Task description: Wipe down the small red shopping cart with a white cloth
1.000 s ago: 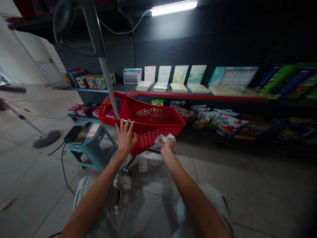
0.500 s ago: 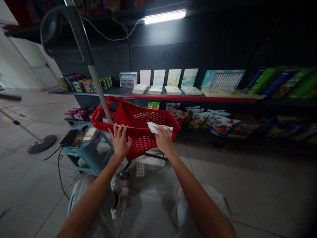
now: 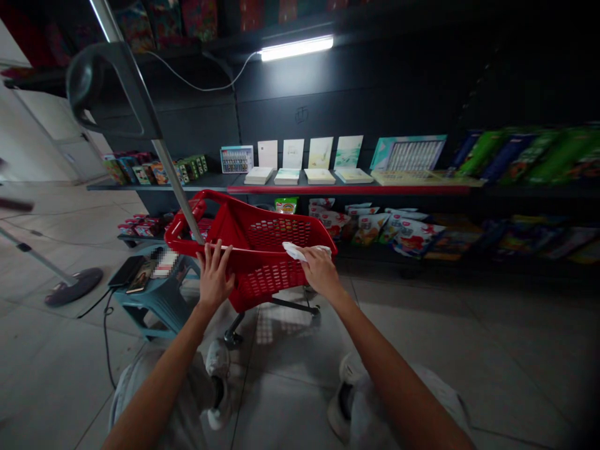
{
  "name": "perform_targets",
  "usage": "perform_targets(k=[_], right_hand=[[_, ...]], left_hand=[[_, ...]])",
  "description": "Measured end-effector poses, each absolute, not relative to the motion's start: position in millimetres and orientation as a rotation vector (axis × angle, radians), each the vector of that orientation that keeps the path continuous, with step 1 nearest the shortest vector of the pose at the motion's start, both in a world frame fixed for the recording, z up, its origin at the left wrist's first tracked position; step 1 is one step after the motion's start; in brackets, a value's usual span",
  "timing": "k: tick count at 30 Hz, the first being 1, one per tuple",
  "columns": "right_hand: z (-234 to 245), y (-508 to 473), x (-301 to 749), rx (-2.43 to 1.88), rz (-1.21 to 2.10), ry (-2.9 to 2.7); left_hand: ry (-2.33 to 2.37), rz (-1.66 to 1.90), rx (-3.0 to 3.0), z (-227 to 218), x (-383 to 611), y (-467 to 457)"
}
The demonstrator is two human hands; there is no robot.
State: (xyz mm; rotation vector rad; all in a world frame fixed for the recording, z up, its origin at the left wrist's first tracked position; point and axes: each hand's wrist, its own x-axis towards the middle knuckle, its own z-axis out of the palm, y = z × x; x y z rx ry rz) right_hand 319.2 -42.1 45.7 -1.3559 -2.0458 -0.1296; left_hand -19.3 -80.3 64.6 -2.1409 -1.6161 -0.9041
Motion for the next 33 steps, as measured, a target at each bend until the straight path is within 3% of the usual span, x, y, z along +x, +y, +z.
perform_targets(k=[16,20,26,33], right_hand=[[36,-61,348,-1.532,-0.153,-2.009],[33,-78,334,-1.490,-0.249,-2.018],[28,-90,314,-1.358,-0.138,-2.052],[27,-111,277,-1.233,-0.041,-2.126]], left_hand=[[-1.754,-1.170,-2.182,60,-22,-45],[-1.957,-1.345,-2.205,42,-8,-37],[-2.368,-1.399,-2.400,14,30,-46],[-2.682,-1.601,-2.206,12,56,-54]])
